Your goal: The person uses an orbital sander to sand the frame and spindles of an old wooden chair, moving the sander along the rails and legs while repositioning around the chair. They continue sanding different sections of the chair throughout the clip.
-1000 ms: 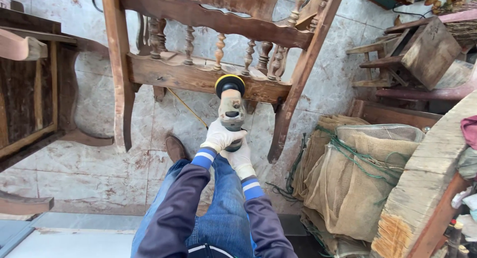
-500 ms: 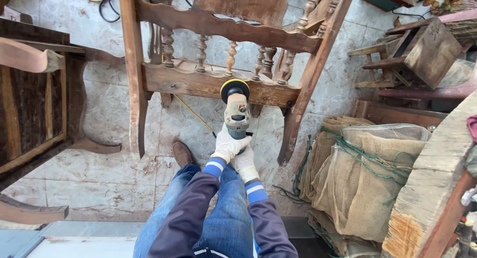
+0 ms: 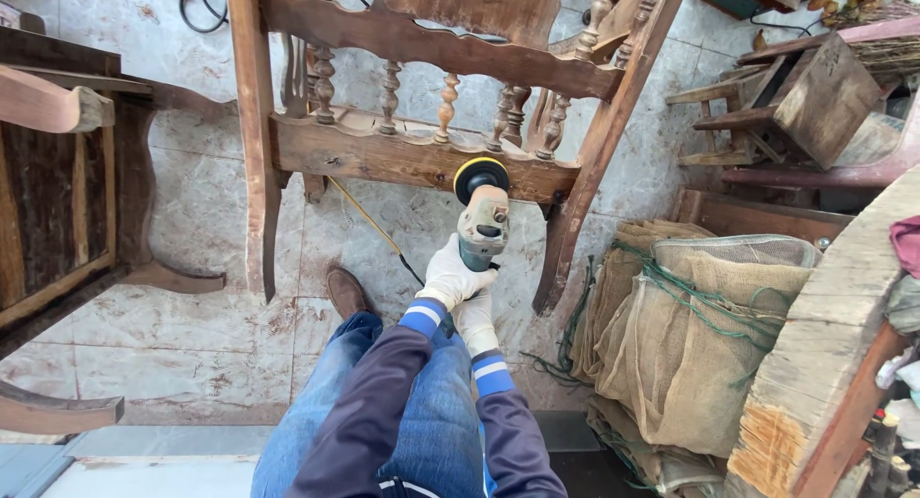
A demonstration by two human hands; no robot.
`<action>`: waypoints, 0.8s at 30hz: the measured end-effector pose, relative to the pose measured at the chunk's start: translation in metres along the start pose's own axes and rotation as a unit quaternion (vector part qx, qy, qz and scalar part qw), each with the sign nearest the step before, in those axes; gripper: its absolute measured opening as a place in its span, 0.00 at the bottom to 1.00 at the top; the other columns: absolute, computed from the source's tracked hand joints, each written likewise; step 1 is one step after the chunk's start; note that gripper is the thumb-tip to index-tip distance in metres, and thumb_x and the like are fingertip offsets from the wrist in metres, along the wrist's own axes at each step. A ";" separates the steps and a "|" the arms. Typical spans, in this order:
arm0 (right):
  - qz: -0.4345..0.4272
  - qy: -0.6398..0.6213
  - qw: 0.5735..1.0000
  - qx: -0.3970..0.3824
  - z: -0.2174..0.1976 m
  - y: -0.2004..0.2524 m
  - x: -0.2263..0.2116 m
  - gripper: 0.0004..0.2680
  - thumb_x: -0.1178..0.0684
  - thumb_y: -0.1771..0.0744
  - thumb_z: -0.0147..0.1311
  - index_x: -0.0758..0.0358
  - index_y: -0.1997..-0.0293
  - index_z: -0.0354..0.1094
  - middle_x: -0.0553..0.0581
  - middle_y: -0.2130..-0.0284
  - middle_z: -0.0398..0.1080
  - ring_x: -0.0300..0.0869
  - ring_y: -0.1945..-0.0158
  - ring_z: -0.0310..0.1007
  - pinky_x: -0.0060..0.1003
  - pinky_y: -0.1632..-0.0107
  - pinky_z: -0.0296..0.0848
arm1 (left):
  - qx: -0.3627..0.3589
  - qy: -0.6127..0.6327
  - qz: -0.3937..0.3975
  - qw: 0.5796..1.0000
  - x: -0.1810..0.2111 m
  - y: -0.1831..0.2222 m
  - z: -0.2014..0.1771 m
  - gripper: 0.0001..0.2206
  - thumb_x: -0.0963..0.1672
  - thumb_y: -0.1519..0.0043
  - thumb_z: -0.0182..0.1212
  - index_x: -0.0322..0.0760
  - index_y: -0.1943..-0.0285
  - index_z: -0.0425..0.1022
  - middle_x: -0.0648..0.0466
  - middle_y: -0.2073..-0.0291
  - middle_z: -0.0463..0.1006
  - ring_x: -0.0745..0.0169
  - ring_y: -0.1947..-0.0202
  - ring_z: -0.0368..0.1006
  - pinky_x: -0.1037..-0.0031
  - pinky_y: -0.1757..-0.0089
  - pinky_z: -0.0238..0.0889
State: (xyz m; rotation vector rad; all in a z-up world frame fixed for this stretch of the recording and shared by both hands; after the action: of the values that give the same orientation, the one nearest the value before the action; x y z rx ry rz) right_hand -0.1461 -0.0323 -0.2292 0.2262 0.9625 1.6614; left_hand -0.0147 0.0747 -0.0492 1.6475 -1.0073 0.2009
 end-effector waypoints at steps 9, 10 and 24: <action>-0.052 0.452 0.890 0.027 0.068 0.020 -0.005 0.24 0.60 0.39 0.67 0.63 0.37 0.61 0.58 0.44 0.71 0.42 0.44 0.72 0.37 0.42 0.73 | 0.078 0.112 0.022 0.990 -0.031 -0.002 -0.019 0.36 0.53 0.59 0.77 0.37 0.42 0.72 0.45 0.54 0.84 0.50 0.52 0.81 0.68 0.51 0.71; -0.054 0.452 0.890 0.026 0.078 0.023 -0.010 0.24 0.60 0.39 0.67 0.63 0.37 0.61 0.58 0.44 0.71 0.42 0.44 0.72 0.37 0.42 0.73 | 0.078 0.112 0.024 0.990 -0.033 -0.003 -0.020 0.36 0.53 0.59 0.77 0.37 0.42 0.72 0.45 0.54 0.84 0.50 0.52 0.81 0.68 0.51 0.71; -0.023 0.149 0.988 -0.017 0.023 -0.005 -0.029 0.18 0.58 0.35 0.55 0.65 0.38 0.61 0.62 0.43 0.68 0.48 0.41 0.70 0.48 0.39 0.71 | 0.017 0.044 0.045 0.998 0.023 -0.007 0.000 0.39 0.55 0.61 0.75 0.39 0.40 0.71 0.45 0.54 0.83 0.46 0.51 0.80 0.66 0.49 0.70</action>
State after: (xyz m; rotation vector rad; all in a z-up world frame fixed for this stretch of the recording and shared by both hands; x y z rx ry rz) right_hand -0.1188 -0.0465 -0.2081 -0.0705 1.1507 1.6976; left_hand 0.0044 0.0627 -0.0405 1.6110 -1.0158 0.3497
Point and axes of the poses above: each hand's wrist, its own y-axis away from the middle knuckle, its own z-axis out of the palm, x = y × z, the point moved 5 cm from there along -y, towards the middle knuckle
